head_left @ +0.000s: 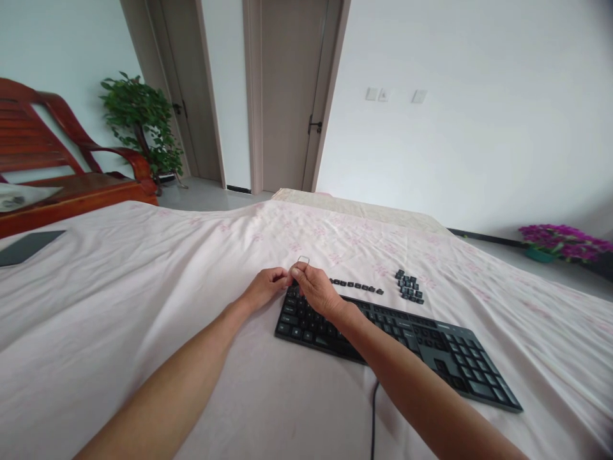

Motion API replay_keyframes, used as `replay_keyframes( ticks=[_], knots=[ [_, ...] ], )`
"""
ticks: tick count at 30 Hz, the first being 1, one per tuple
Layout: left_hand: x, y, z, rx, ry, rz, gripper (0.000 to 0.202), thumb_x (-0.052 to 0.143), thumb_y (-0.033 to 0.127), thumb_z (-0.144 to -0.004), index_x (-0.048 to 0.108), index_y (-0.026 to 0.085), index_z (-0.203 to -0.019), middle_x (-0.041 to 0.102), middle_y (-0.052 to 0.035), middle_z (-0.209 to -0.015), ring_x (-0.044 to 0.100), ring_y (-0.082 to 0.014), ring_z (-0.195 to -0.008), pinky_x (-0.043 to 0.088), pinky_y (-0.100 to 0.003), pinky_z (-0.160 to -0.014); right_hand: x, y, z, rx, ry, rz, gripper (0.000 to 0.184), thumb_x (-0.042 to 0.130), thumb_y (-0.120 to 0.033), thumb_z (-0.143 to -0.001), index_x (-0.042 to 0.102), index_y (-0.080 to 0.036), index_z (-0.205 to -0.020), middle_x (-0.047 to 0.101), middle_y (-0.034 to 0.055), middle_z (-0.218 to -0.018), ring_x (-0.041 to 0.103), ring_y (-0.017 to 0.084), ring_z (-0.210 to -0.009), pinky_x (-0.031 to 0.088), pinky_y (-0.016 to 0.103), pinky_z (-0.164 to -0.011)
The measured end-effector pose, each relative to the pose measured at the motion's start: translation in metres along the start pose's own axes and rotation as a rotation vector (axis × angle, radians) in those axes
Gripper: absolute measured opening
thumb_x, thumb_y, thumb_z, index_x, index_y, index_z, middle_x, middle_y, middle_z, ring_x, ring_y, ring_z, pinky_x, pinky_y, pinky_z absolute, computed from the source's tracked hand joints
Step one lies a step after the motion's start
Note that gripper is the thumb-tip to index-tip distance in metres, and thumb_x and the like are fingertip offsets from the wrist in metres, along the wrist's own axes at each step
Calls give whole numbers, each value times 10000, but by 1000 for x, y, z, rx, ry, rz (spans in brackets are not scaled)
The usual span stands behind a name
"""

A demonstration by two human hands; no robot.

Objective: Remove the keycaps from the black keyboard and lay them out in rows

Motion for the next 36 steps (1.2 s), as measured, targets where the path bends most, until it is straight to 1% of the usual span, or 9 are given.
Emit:
replay_keyframes(
  ticks=[4, 9, 17, 21, 24, 27, 29, 32, 36],
  knots=[
    [-1, 2, 0, 11, -8, 5, 316, 556, 439, -795, 661, 141, -796, 626, 2, -699, 532, -154, -667, 404, -254, -647, 5, 1, 1, -11, 3, 44, 355, 361, -395, -966, 600, -195, -795, 534, -27, -601, 489, 105, -548, 394, 228, -599],
    [0, 4, 1, -5, -20, 1, 282, 567, 396, -778, 692, 155, -856, 693, -33, -833, 596, -192, -793, 444, -274, -735, 3, 16, 10, 48, 93, -76, 421, 313, -464, -969, 601, -191, -827, 521, -29, -587, 503, 107, -525, 414, 233, -588],
    [-2, 2, -1, 36, -90, -49, 227, 557, 349, -782, 678, 156, -782, 669, -19, -793, 584, -186, -773, 443, -277, -711, 6, 4, 0, -62, 29, 43, 403, 305, -412, -978, 570, -195, -764, 555, -5, -674, 506, 127, -622, 412, 257, -668],
    [-5, 0, -2, 35, -82, -94, 206, 560, 330, -769, 658, 155, -724, 660, -31, -787, 577, -197, -787, 450, -297, -746, 11, -1, -6, -146, -52, 88, 375, 347, -395, -969, 557, -197, -730, 573, -4, -701, 524, 128, -660, 405, 258, -704],
    [-4, -2, -2, 12, -87, -79, 193, 566, 304, -761, 689, 163, -806, 679, -48, -855, 593, -219, -855, 456, -312, -795, 5, 10, -5, -45, 34, -32, 423, 307, -416, -975, 558, -186, -724, 564, -5, -678, 492, 106, -559, 407, 238, -612],
    [-4, -1, -2, 12, -99, -78, 231, 557, 286, -764, 708, 177, -900, 681, -63, -944, 592, -232, -940, 447, -317, -845, 0, 19, 1, 37, 102, -155, 452, 276, -447, -976, 583, -178, -785, 569, -5, -677, 457, 92, -487, 397, 226, -534],
    [-4, 0, -2, 29, -103, -100, 219, 549, 295, -769, 708, 179, -865, 674, -57, -929, 591, -224, -922, 447, -309, -835, 1, 17, 6, 4, 74, -129, 440, 298, -457, -971, 601, -183, -807, 575, -3, -691, 476, 96, -514, 409, 228, -558],
    [-5, 2, -1, 38, -102, -146, 221, 547, 342, -771, 675, 169, -720, 653, -34, -836, 578, -201, -825, 452, -295, -781, 6, 6, 7, -88, -21, -4, 410, 335, -440, -967, 606, -195, -782, 591, 2, -735, 504, 105, -581, 419, 236, -629],
    [-5, 1, 0, -11, -56, -127, 223, 570, 352, -749, 646, 157, -671, 644, -34, -751, 565, -203, -759, 459, -303, -721, 13, -7, -6, -126, -98, 127, 377, 345, -382, -973, 573, -201, -734, 577, -11, -671, 514, 117, -607, 391, 242, -645]
  ],
)
Point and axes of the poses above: each hand's wrist, its own z-axis away from the middle knuckle, its own x-axis out of the palm, y = z × x, the point moved 4 cm from there along -z, towards the middle knuckle
